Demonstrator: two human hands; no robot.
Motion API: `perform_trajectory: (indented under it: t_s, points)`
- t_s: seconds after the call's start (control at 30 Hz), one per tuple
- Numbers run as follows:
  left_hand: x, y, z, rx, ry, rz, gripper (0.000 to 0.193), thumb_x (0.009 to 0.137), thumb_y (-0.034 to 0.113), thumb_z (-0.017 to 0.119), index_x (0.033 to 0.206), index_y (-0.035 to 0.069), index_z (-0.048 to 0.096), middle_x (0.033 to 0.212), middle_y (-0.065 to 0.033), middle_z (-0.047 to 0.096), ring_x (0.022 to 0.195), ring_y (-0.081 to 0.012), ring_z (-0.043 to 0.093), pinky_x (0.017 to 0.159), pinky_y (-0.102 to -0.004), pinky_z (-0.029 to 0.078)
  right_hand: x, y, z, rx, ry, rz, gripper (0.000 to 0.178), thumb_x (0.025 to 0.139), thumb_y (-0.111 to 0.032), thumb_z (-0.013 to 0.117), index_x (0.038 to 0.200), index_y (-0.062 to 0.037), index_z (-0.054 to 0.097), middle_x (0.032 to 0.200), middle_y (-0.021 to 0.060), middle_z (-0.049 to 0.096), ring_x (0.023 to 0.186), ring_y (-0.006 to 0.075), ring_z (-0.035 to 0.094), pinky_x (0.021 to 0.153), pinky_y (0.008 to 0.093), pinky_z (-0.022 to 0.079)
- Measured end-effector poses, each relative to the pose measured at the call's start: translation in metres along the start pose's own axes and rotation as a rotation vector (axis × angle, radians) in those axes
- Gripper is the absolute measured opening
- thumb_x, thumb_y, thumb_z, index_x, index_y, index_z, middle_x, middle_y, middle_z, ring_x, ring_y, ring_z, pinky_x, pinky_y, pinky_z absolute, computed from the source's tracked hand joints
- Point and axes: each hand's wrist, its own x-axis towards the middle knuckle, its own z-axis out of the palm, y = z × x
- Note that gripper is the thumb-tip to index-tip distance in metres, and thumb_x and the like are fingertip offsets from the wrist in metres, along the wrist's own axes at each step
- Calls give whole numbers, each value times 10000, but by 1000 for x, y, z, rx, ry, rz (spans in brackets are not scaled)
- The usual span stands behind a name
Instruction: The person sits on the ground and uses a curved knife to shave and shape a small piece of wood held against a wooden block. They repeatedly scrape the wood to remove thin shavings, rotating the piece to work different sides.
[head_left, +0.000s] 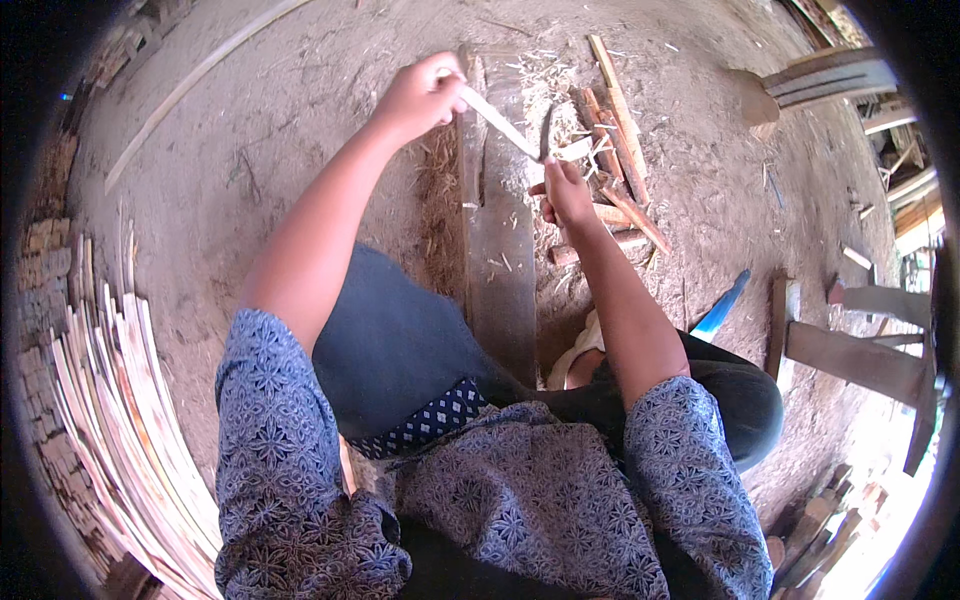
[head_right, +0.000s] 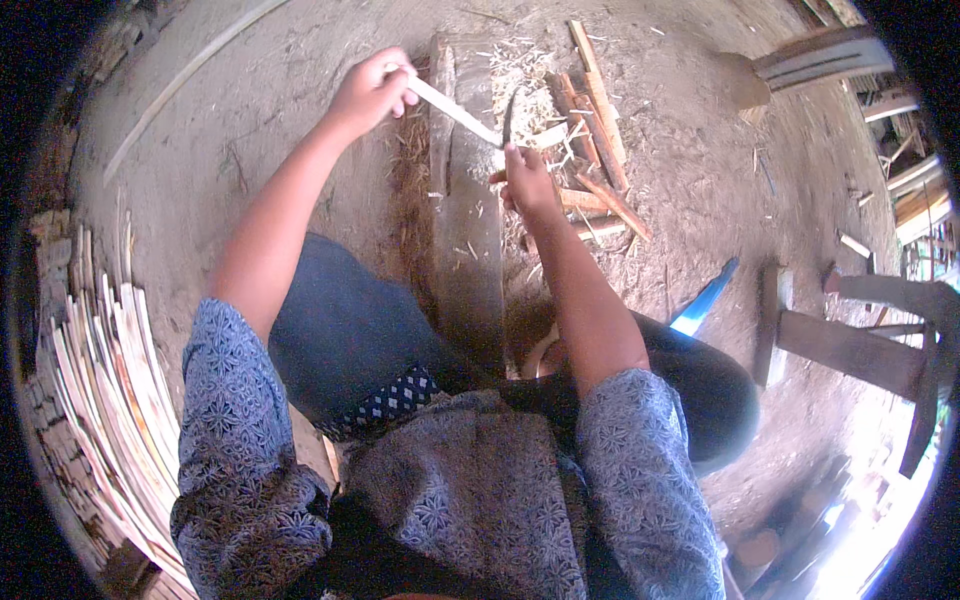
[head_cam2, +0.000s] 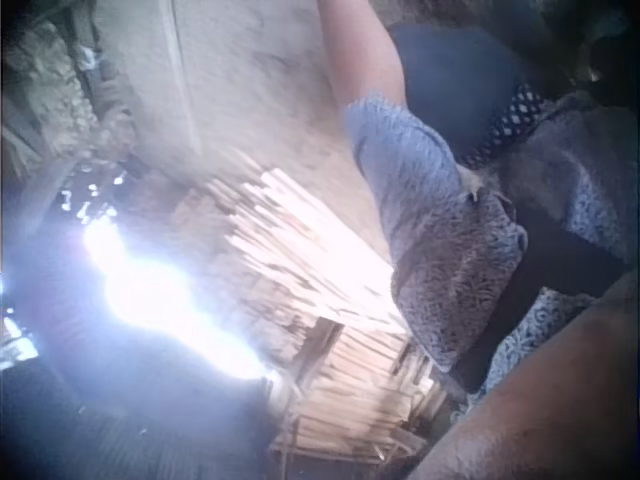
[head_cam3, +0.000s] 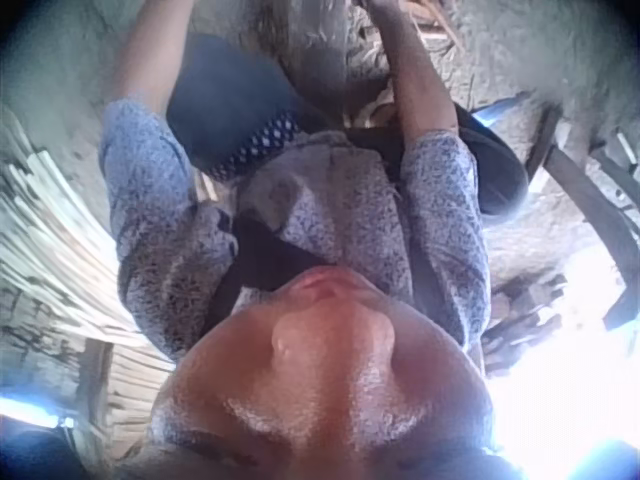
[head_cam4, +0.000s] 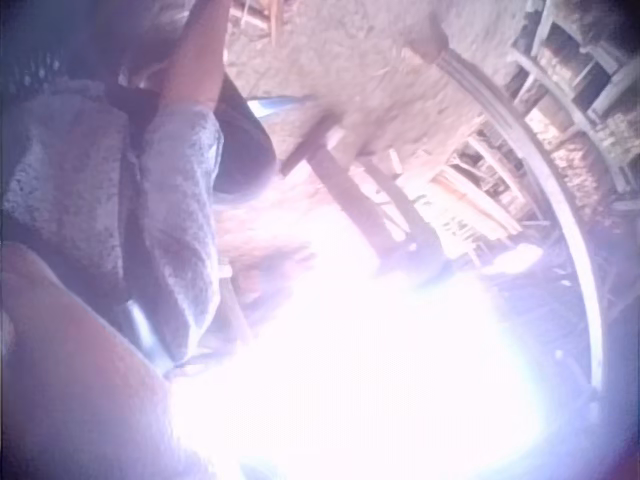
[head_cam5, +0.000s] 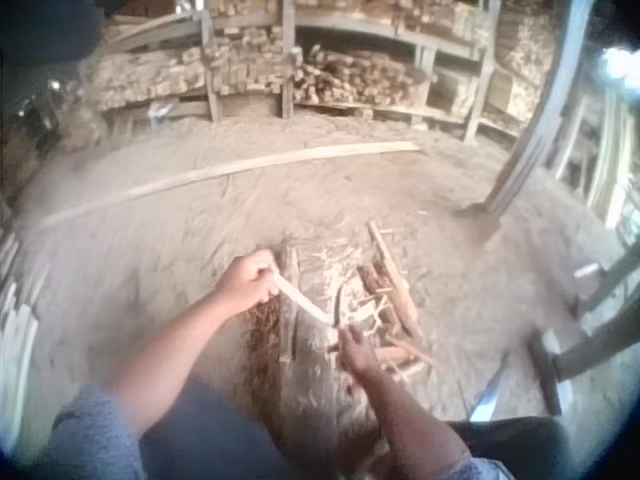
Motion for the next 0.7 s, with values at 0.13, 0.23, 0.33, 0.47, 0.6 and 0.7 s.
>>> perform_trajectory:
  t_s: [0.13,0.23,0.33,0.47,0.6,0.7]
  points:
    - [-4,6,-13,-298,-50,-75,86,987,81,515,1009,10,559,1004,-165,729,740,-147,669,676,-300,592,-8,-44,0,386,129,-224,526,1024,-332,586,1327,69,432,1019,182,746,448,86,446,413,247,374]
    - [-16,17,-3,-291,-208,-83,96,960,48,547,1051,19,548,1085,-180,725,830,-170,690,758,-327,621,-18,-86,-7,528,109,-373,384,994,-244,643,1256,-24,468,1089,140,746,470,69,448,426,238,375]
    - [-21,21,8,-277,-354,-62,136,977,66,602,1098,38,545,1196,-176,697,867,-139,667,803,-310,580,-25,-118,-11,661,69,-455,373,956,-182,700,1244,-71,491,1056,111,740,487,65,458,432,239,375]
    - [-25,31,25,-437,-412,-59,184,926,-39,638,1043,29,513,1139,-174,704,928,-149,674,799,-299,571,-39,-134,-7,706,27,-490,405,907,-111,753,1229,-102,507,921,47,699,495,58,464,433,242,367]
    - [-26,36,34,-390,-461,-43,272,894,-48,685,1089,19,507,1123,-129,678,951,-143,663,833,-301,567,-44,-138,-4,661,-59,-511,393,932,-73,717,1259,-121,505,935,22,681,542,44,457,459,214,348]
    - [-25,39,38,-246,-399,19,360,906,53,732,1189,17,512,1133,-110,645,986,-147,653,844,-300,568,-45,-138,-4,642,-93,-557,458,861,-60,786,1229,-96,516,852,2,663,524,53,498,421,228,364]
